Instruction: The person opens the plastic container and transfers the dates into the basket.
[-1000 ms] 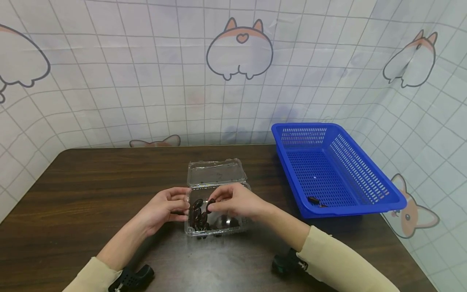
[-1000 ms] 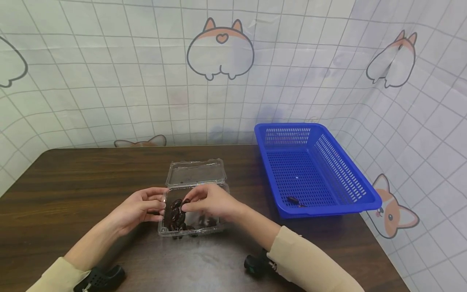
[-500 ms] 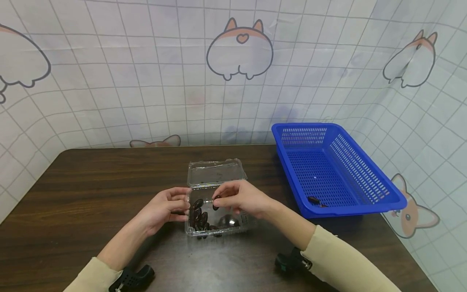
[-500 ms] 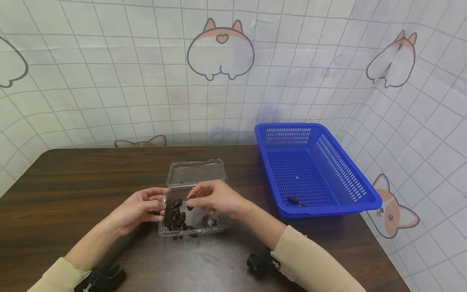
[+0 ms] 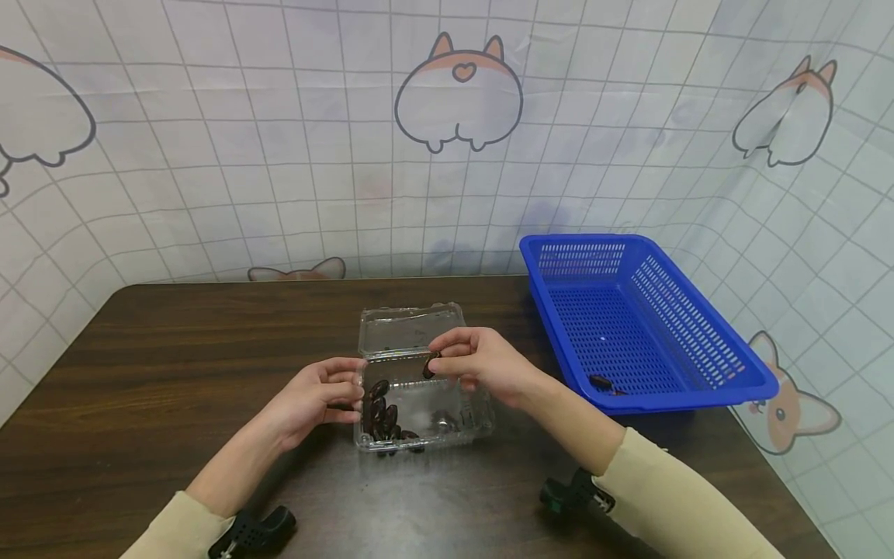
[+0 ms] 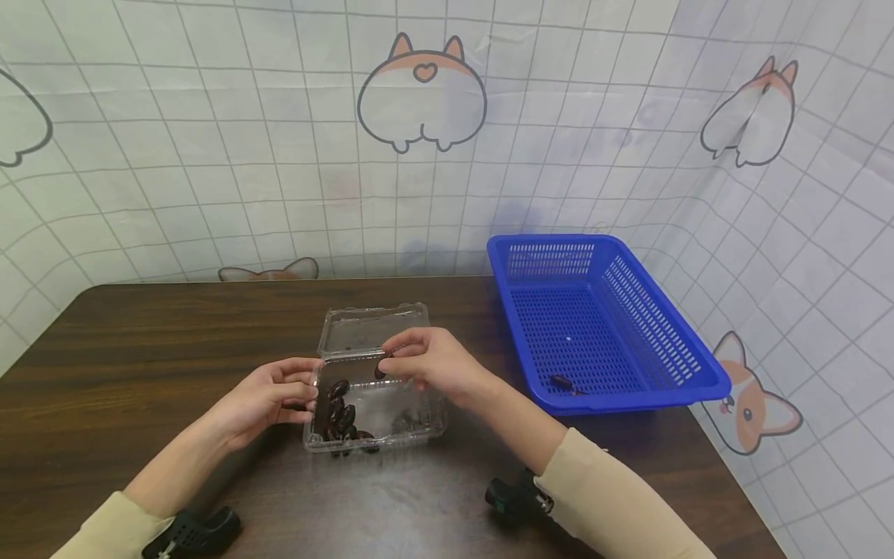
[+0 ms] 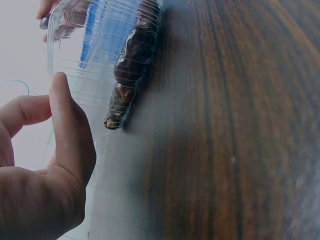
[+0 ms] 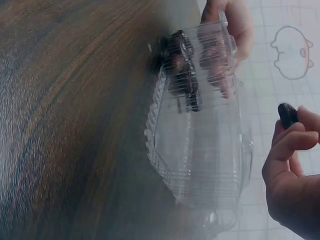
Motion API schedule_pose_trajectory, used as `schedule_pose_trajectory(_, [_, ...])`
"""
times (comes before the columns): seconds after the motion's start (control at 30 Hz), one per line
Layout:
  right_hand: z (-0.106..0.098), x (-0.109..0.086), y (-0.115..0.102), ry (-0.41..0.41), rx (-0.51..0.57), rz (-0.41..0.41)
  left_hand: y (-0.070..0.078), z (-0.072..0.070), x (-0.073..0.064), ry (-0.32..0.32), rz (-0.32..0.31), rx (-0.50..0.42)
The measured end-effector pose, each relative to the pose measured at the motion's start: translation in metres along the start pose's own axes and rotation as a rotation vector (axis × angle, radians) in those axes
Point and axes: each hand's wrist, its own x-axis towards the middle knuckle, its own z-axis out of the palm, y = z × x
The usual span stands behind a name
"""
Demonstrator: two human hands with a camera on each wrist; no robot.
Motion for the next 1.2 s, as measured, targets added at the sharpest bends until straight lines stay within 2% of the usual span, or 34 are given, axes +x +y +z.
schedule_pose_trajectory(0.13, [-0.004, -0.002, -0.004, 0.051, 0.015, -0.017, 0.0, 0.0, 0.0, -0.003, 0.002, -0.004])
schedule_pose_trajectory(0.47, [-0.019, -0.01, -0.011, 0.066, 0.031, -0.05, -0.001, 0.002, -0.001, 0.007, -0.007, -0.004])
schedule_pose_trajectory(0.83, [-0.045, -0.029, -0.025, 0.115, 0.009, -0.039, -0.001, 0.001, 0.0, 0.007, -0.008, 0.001])
schedule_pose_trajectory(1.2, [-0.072, -0.042, -0.03, 0.172, -0.031, -0.065, 0.0, 0.001, 0.001, -0.009, 0.002, -0.009])
